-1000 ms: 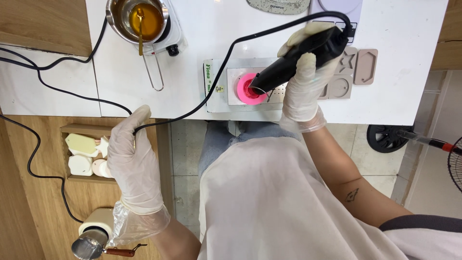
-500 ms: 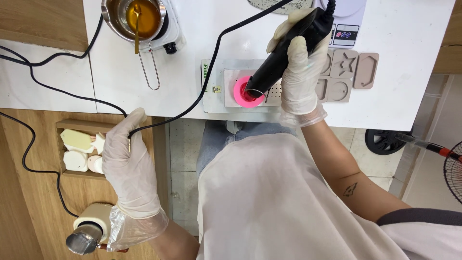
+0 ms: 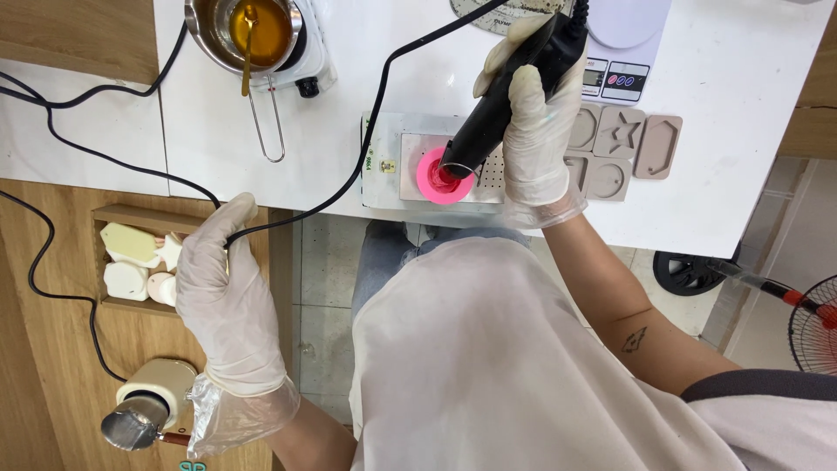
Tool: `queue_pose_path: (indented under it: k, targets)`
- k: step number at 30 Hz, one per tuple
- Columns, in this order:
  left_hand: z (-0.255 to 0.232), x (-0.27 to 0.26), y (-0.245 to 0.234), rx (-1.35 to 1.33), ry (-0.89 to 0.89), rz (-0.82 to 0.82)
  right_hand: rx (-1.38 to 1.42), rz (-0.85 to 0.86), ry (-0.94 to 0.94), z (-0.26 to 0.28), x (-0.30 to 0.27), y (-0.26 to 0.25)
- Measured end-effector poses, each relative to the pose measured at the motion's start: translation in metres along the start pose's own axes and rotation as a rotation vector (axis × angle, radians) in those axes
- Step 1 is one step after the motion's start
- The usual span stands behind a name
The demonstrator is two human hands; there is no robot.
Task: Making a decorative candle by melting wax, prepping molds, and pouring.
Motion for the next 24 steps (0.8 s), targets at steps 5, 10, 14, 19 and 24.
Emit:
queue_pose_path:
  k: [5, 10, 14, 19, 24]
  targets:
    - [-0.001, -0.003, -0.001, -0.042, -0.002, -0.027, 0.002, 0.079, 0.004, 0.010, 0.002, 0.003]
    - [0.001, -0.006, -0.001, -0.041, 0.008, -0.029, 0.006, 0.202, -0.007, 0.014, 0.000, 0.009]
    - [0.006, -0.009, -0.002, -0.046, 0.017, -0.038, 0.022, 0.250, -0.003, 0.010, -0.008, 0.008]
    - [0.008, -0.017, -0.005, -0.035, 0.077, -0.018, -0.048, 0.291, -0.025, 0.007, -0.017, 0.012]
    - [0.016, -0.020, -0.007, -0.054, 0.057, -0.035, -0.121, 0.297, -0.124, 0.007, -0.027, 0.013]
Point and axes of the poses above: each hand's wrist, its own x-axis towards the middle knuckle, its own y-axis out of the palm, z = x × y, the point moved 3 cm from there along x, towards the middle knuckle, and after that the axes turned 14 degrees about z, right-handed, at the moved point
